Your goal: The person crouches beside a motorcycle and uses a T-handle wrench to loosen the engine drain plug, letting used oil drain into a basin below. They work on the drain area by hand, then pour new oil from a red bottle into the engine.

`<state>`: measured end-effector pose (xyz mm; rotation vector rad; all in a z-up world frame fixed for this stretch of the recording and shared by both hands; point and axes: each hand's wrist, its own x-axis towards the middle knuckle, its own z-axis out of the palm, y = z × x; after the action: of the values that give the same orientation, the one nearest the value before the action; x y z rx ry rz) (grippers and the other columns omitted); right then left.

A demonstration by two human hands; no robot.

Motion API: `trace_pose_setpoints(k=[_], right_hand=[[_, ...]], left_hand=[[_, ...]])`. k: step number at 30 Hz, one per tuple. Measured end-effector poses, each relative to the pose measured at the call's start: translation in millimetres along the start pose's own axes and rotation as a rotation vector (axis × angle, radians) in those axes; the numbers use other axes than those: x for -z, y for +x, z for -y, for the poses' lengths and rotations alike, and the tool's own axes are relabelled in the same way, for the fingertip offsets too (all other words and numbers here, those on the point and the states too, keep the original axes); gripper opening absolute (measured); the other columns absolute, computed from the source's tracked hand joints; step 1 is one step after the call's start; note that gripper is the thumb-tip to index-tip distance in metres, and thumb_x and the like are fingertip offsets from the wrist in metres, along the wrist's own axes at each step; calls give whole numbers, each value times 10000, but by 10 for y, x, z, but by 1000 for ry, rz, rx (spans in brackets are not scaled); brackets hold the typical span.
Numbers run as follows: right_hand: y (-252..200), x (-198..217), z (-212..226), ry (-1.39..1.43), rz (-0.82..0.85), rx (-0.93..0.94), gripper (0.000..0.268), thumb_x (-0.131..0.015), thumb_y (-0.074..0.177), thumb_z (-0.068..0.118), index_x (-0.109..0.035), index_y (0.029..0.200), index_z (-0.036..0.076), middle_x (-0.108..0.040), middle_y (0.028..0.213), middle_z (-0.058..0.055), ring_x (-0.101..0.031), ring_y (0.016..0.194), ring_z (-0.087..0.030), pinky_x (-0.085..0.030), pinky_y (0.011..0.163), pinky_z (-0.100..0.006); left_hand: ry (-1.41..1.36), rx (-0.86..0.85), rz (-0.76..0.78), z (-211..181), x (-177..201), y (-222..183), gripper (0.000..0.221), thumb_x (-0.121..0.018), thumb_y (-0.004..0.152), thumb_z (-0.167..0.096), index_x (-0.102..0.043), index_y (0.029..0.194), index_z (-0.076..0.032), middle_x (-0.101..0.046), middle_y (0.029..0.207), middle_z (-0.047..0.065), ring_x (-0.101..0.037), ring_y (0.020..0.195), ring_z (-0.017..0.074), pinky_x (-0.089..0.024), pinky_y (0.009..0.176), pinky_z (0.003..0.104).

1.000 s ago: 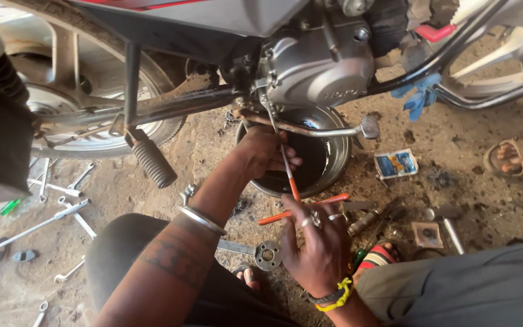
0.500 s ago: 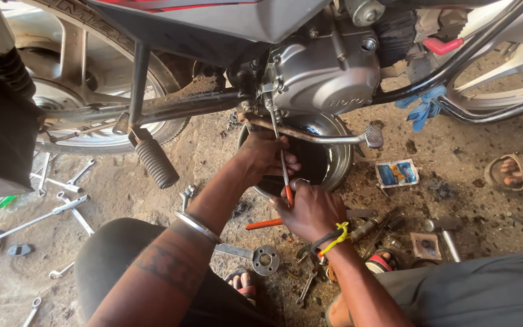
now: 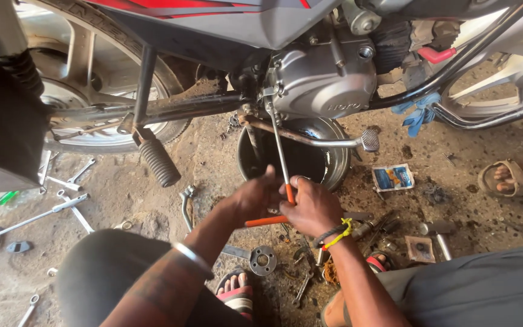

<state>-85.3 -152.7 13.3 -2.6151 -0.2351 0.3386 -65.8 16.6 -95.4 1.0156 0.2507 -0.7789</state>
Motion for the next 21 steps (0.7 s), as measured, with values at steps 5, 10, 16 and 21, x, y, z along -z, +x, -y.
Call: trace_pose_setpoints(k=[5, 10, 16, 21], right_hand=[[21, 34, 33, -14, 49, -50, 352, -745, 731, 281, -681, 1044, 133, -755, 966, -105, -730, 877, -309, -569, 769, -455], [121, -162, -239, 25, -37, 41, 550, -771, 660, 276, -616, 1147, 73, -720, 1020, -159, -720, 869, -334, -562, 749, -463], [140, -184, -278, 138, 26, 81, 307, -775, 703, 233, -628, 889, 37, -703, 830, -141, -706, 778, -310, -552, 711, -445], [167, -342, -408, 603, 58, 197, 194, -705, 715, 30, -626, 892, 36, -687, 747, -75, -668, 708, -164, -551, 666, -334]], left_hand=[[-332, 6, 152, -20, -532, -401, 596, -283, 1053, -607, -571, 1216, -112, -647, 1260, 143, -613, 1200, 350, -480, 1030, 604], [-612, -60, 280, -36, -652, -484, 494, -380, 1079, -517, -555, 1267, -95, -639, 1307, 149, -601, 1259, 349, -483, 1070, 619], [-542, -179, 174, -135, -764, -514, 380, -391, 1063, -324, -568, 1357, -161, -663, 1204, 78, -644, 1129, 275, -513, 1005, 540], [-579, -175, 31, -136, -791, -477, 277, -413, 1087, -218, -574, 1304, -162, -689, 1040, 21, -669, 956, 201, -551, 897, 446]])
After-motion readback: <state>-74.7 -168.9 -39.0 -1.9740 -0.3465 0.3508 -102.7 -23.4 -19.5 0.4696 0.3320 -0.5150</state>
